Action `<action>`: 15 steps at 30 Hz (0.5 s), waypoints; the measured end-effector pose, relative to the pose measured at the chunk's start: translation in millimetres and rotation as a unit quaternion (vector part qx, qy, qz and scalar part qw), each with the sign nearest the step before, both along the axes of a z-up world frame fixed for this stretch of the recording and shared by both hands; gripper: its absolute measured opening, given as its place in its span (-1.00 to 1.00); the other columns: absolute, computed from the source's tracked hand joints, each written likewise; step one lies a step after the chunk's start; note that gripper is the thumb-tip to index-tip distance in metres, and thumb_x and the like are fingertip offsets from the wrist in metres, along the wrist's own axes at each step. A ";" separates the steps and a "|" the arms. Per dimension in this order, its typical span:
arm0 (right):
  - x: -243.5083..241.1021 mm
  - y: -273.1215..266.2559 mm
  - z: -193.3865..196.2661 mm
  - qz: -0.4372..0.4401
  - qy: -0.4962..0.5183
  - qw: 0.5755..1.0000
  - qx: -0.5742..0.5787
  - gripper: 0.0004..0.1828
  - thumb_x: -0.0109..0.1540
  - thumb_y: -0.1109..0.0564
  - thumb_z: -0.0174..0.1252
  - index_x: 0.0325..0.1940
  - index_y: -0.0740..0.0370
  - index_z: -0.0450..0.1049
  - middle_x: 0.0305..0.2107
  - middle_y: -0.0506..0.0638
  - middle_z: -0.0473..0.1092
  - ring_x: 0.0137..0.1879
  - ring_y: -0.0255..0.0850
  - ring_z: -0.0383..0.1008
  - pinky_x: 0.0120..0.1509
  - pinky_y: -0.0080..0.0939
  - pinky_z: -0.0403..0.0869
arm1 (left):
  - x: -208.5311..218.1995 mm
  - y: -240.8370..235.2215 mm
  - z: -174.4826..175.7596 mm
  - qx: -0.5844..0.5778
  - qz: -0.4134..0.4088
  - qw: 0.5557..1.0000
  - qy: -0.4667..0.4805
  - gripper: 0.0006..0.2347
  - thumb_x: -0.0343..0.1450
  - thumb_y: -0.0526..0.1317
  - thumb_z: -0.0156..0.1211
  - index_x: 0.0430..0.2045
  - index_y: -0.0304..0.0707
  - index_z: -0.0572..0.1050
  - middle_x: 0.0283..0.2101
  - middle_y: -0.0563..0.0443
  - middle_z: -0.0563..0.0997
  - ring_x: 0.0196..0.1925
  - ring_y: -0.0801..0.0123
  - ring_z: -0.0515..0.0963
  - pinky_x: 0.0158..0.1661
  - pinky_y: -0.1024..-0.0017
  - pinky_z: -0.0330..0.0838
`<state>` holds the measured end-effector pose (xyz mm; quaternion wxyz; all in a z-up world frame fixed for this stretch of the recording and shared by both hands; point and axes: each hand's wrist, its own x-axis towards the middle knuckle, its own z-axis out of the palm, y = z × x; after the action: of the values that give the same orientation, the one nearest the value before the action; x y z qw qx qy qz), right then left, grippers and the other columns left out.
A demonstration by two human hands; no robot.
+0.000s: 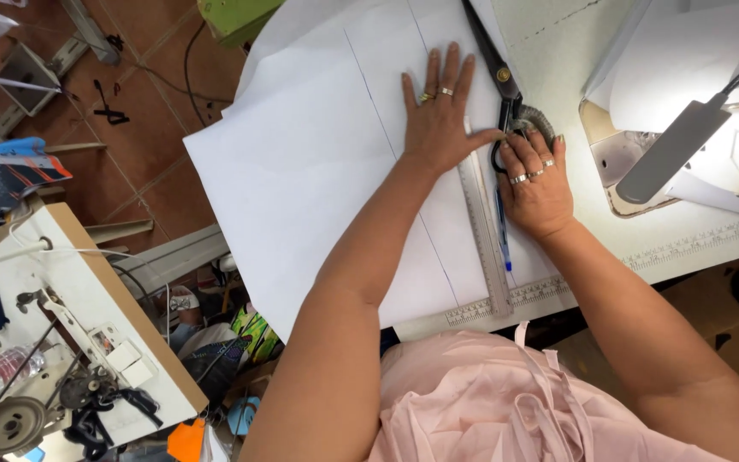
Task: Marking lines on fabric or paper using a ruler and pen, then cutting the material with scissors on a workbench.
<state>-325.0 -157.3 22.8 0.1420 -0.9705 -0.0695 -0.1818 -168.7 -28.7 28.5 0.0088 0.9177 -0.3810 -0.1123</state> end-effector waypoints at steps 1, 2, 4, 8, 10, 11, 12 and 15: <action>-1.5 0.8 0.7 0.004 0.000 1.000 0.016 -0.59 0.18 0.26 0.08 0.10 0.42 0.31 0.06 0.25 0.30 0.21 0.25 0.25 0.12 0.42 0.23 | 0.1 8.3 -1.3 0.013 0.015 1.000 -0.009 -0.01 0.36 0.60 0.15 0.38 -0.01 -0.25 0.43 -0.09 -0.35 0.48 0.03 -0.34 0.30 -0.27 -0.30; -3.6 1.7 1.8 0.008 -0.001 0.999 0.033 -0.59 0.18 0.28 0.10 0.11 0.42 0.31 0.07 0.27 0.30 0.24 0.26 0.24 0.13 0.46 0.21 | -0.6 16.7 -2.1 0.027 0.029 0.999 -0.017 0.06 0.33 0.64 0.19 0.39 -0.07 -0.26 0.43 -0.10 -0.38 0.48 -0.01 -0.35 0.29 -0.31 -0.31; -6.6 0.0 -2.6 0.004 0.012 0.999 0.033 -0.56 0.16 0.27 0.11 0.13 0.42 0.31 0.08 0.26 0.29 0.24 0.26 0.23 0.15 0.46 0.20 | -7.6 31.7 4.3 0.022 0.048 0.999 -0.004 0.06 0.33 0.58 0.22 0.38 -0.13 -0.27 0.43 -0.09 -0.37 0.48 0.03 -0.37 0.30 -0.26 -0.34; -7.9 -1.4 -10.7 -0.005 0.028 0.999 0.038 -0.52 0.13 0.24 0.13 0.14 0.40 0.32 0.10 0.24 0.29 0.28 0.24 0.21 0.19 0.47 0.16 | -40.7 43.8 -1.9 0.026 0.022 0.998 -0.043 0.05 0.30 0.65 -0.02 0.37 -0.18 -0.26 0.43 -0.19 -0.34 0.49 0.00 -0.33 0.36 -0.19 -0.30; -8.0 -4.8 -35.2 -0.013 -0.005 1.000 0.022 -0.46 0.12 0.22 0.18 0.20 0.35 0.33 0.11 0.21 0.27 0.29 0.22 0.21 0.28 0.38 0.05 | -88.8 36.1 -10.8 -0.082 0.006 0.997 -0.012 -0.13 0.34 0.43 0.01 0.34 -0.16 -0.14 0.43 -0.16 -0.23 0.49 0.00 -0.24 0.34 -0.23 -0.25; -10.8 -5.8 -47.2 -0.019 -0.032 0.999 0.007 -0.40 0.12 0.21 0.23 0.25 0.30 0.33 0.11 0.18 0.25 0.30 0.20 0.21 0.37 0.29 -0.07 | -115.7 33.1 -15.3 -0.187 -0.011 0.982 0.023 -0.30 0.37 0.21 0.03 0.32 -0.14 -0.02 0.43 -0.13 -0.11 0.48 0.01 -0.14 0.31 -0.28 -0.20; -12.7 -6.5 -47.5 -0.018 -0.032 0.999 0.007 -0.40 0.12 0.21 0.23 0.25 0.30 0.33 0.11 0.18 0.25 0.30 0.20 0.21 0.37 0.29 -0.07 | -134.0 33.8 -20.8 -0.187 -0.010 0.982 0.024 -0.30 0.37 0.21 0.03 0.32 -0.14 -0.02 0.43 -0.13 -0.11 0.48 0.01 -0.14 0.31 -0.28 -0.20; -11.9 -7.0 -50.8 -0.019 -0.040 0.999 0.009 -0.44 0.15 0.19 0.22 0.24 0.30 0.35 0.12 0.17 0.27 0.29 0.18 0.22 0.39 0.26 -0.10 | -172.9 36.9 -37.2 -0.240 0.000 0.970 0.027 -0.43 0.30 0.07 0.16 0.16 -0.07 0.18 0.32 -0.05 0.14 0.44 0.04 0.03 0.30 -0.27 -0.19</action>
<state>-336.9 -164.3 -28.0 0.1447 -0.9622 -0.0551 -0.2240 -341.5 8.2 -8.8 0.2394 0.8855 -0.3960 -0.0426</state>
